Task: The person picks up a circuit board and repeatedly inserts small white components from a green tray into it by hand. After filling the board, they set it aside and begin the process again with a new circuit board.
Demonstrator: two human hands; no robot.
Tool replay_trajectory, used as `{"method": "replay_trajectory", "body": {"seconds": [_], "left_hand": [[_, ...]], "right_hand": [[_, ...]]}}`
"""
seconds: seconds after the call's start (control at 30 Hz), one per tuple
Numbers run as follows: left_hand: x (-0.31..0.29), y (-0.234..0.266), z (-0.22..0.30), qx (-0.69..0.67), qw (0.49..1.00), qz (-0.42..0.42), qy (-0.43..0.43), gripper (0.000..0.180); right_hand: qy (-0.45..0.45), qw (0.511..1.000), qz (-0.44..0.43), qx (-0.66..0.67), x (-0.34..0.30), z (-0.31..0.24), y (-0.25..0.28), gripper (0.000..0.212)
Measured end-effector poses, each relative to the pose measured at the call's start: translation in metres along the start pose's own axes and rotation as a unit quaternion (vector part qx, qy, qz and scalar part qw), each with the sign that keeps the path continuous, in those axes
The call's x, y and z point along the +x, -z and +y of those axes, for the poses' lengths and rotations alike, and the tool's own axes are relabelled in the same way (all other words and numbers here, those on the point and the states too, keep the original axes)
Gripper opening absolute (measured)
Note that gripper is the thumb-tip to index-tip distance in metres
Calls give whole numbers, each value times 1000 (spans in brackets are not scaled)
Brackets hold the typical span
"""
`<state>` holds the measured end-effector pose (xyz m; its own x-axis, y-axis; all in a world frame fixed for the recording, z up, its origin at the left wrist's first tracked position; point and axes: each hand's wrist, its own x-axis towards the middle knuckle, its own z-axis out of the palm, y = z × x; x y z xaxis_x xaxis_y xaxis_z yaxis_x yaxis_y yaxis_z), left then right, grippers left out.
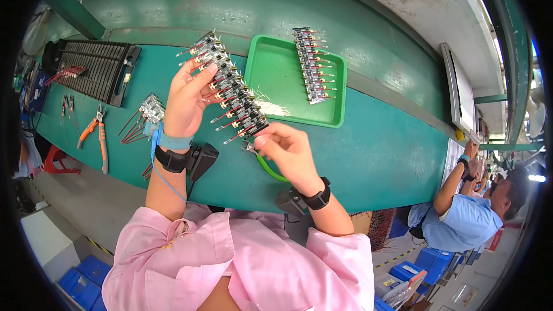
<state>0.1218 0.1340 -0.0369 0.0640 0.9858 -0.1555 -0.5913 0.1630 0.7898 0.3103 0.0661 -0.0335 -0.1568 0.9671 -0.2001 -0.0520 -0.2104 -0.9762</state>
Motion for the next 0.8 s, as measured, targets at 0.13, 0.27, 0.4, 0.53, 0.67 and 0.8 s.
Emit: {"method": "replay_trajectory", "body": {"seconds": [0.13, 0.27, 0.4, 0.53, 0.67, 0.8], "left_hand": [[2, -3, -4, -3, 1000, 9, -10, 25], [3, -6, -7, -29, 999, -21, -6, 28], [1, -10, -1, -21, 998, -55, 19, 34], [0, -2, 3, 11, 998, -56, 29, 39], [4, -1, 1, 28, 997, -66, 38, 37], [1, 3, 1, 52, 996, -64, 37, 31]], "right_hand": [[-18, 1000, -7, 23, 3, -1, -6, 8], [-6, 998, 32, 56, 9, -2, 1, 11], [40, 994, 84, 54, 15, -19, 27, 14], [115, 976, 155, 98, 50, -40, 83, 12], [91, 959, 225, 148, 98, -45, 156, 9], [32, 945, 271, 182, 153, -17, 214, 7]]}}
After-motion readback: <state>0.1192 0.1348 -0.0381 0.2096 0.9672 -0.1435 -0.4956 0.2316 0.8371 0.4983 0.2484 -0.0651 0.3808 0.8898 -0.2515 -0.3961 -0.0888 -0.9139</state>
